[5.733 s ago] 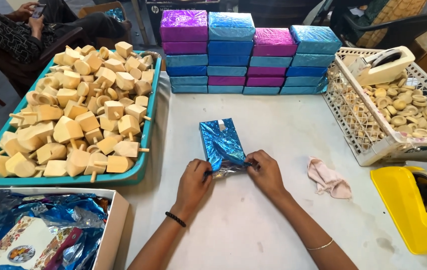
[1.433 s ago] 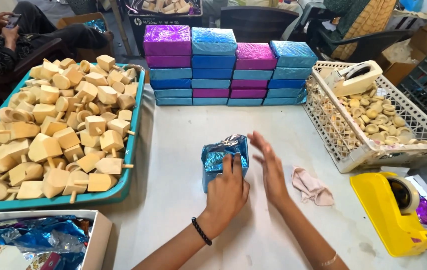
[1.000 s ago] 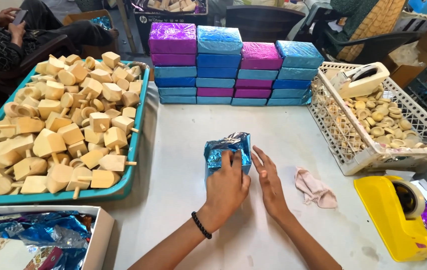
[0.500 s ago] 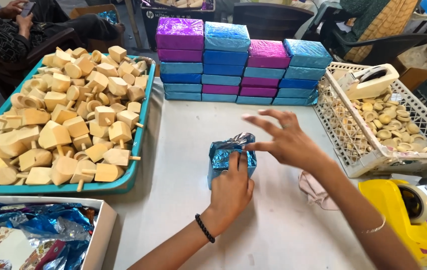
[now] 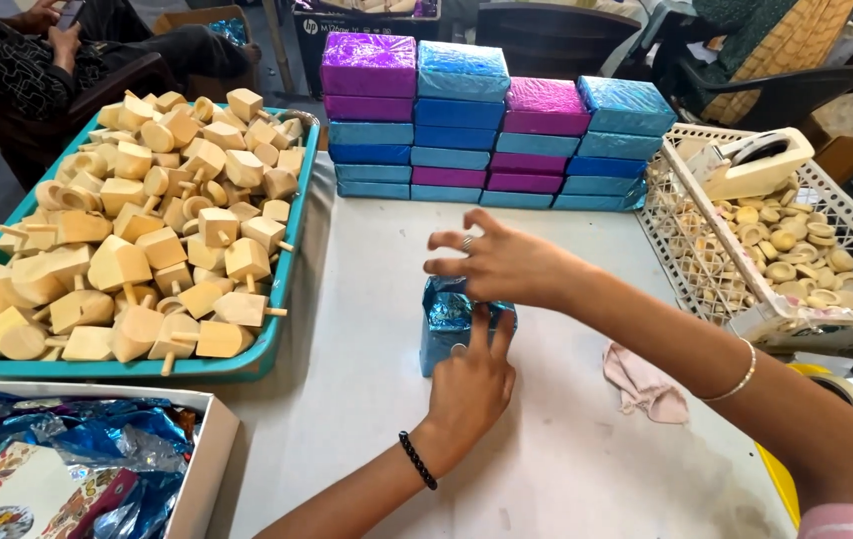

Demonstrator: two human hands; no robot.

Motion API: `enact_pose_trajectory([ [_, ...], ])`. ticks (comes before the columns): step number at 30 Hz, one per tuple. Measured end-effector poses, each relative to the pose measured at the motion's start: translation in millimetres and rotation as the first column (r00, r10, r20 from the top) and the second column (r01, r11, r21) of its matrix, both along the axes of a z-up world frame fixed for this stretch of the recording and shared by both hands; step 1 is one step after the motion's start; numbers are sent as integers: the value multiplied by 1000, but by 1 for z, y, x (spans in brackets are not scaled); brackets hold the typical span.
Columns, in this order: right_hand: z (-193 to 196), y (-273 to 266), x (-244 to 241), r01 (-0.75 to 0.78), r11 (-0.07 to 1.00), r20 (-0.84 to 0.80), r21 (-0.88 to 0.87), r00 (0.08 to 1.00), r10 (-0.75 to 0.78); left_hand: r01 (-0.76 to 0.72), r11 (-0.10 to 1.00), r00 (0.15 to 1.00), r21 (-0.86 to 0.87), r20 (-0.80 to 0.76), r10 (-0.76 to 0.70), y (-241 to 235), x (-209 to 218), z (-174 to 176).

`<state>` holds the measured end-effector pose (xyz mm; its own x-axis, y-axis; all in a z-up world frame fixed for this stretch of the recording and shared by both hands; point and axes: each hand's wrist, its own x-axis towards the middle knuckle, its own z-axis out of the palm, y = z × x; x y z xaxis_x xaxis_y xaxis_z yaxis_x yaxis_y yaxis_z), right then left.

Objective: The person is wrapping small boxes in blue and purple shiny paper, organizing wooden dreidels, and packing small tokens into a box.

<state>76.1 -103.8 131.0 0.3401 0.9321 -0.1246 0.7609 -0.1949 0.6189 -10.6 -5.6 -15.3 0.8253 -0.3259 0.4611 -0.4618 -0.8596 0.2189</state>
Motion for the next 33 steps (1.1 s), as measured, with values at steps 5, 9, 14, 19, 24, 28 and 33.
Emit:
enact_pose_trajectory([
  [5,-3,21,4,-71,994,15,-86,997,73,-3,997,1000,83,4,3,-4,1,-9],
  [9,-2,26,14,-193,981,42,-15,980,194,20,997,999,78,-32,-17,-7,-1,-18],
  [14,6,-4,9,-120,882,-216,456,946,240,28,998,1000,62,-9,-28,-2,-6,-10],
  [19,-71,-80,19,601,430,-739,673,541,401,64,998,996,-16,-66,-65,1,-6,-6],
  [24,-153,-106,20,914,217,-796,342,158,585,75,983,989,-166,-114,-95,11,1,6],
  [28,-135,-94,13,921,286,-814,263,53,578,88,915,983,-393,-113,-143,28,11,21],
  [33,-122,-88,12,879,362,-877,310,118,466,9,740,957,-673,-209,-201,56,16,52],
])
